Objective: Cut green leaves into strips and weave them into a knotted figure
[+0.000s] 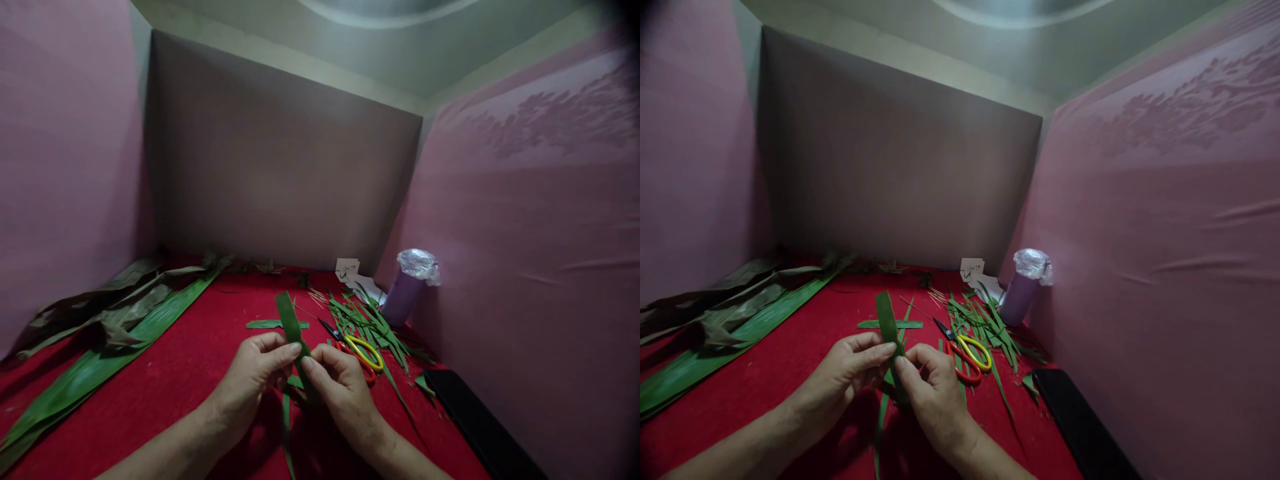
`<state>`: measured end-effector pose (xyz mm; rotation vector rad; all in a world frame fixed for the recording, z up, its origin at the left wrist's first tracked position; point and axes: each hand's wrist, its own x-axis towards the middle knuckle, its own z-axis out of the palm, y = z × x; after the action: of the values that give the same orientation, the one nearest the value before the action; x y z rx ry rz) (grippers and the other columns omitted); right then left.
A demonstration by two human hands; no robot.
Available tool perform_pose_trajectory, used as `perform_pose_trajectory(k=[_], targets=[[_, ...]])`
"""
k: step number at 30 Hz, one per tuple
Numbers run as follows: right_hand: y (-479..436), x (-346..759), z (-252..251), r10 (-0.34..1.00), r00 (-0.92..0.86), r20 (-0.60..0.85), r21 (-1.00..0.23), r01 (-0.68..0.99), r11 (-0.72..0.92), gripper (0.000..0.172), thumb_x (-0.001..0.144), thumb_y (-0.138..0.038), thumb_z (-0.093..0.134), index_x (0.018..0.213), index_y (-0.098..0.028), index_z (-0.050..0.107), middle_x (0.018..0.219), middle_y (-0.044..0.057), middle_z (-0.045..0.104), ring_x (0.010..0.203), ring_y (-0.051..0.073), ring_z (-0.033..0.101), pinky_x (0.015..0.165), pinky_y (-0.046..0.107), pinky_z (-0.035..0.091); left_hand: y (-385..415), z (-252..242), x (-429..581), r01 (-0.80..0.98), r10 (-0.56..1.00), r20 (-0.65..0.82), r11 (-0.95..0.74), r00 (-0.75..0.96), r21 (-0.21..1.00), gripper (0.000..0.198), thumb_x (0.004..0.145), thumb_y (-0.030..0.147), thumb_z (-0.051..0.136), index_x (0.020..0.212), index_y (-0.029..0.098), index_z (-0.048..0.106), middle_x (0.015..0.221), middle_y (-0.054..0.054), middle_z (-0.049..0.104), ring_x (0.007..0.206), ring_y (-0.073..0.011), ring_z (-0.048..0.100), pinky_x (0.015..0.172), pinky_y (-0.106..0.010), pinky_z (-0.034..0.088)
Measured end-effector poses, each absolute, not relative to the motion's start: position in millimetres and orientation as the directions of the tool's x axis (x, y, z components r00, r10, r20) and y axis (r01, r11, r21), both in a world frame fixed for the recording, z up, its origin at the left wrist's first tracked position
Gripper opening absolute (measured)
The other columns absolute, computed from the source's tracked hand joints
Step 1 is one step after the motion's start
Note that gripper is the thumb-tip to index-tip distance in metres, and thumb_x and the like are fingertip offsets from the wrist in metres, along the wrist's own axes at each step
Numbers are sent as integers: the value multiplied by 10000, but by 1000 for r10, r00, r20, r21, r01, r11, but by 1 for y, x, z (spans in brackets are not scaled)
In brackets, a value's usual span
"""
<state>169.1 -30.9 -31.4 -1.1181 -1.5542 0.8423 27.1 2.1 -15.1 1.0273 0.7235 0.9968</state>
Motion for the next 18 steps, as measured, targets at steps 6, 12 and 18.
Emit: perform_pose_trajectory(k=[6, 12, 18], targets=[[-28, 171, -25, 967, -76, 244, -965, 76, 250, 502, 883, -504, 288, 654, -134, 539, 560, -1, 454, 445, 88, 397, 397, 205, 293, 7, -17, 25, -354, 955, -35, 144, 296, 924, 194, 636, 314, 687, 620, 145, 593, 559, 4, 565, 482, -90, 480, 479, -218, 326], [-27, 170, -30, 966, -81, 248, -966, 54, 252, 301, 800, -417, 542, 671, -146, 521, 531, -52, 423, 422, 53, 355, 399, 173, 291, 9, -22, 25, -357, 958, -14, 120, 287, 926, 195, 663, 294, 671, 602, 148, 558, 528, 29, 516, 467, -75, 445, 478, -214, 322], [-27, 168, -28, 988, -54, 142, -990, -1, 142, 273, 762, -361, 583, 621, -143, 499, 468, -68, 431, 377, 44, 344, 392, 174, 272, 5, -18, 26, -371, 952, -20, 138, 304, 918, 198, 665, 299, 674, 615, 141, 563, 546, 14, 539, 481, -81, 465, 495, -221, 349]])
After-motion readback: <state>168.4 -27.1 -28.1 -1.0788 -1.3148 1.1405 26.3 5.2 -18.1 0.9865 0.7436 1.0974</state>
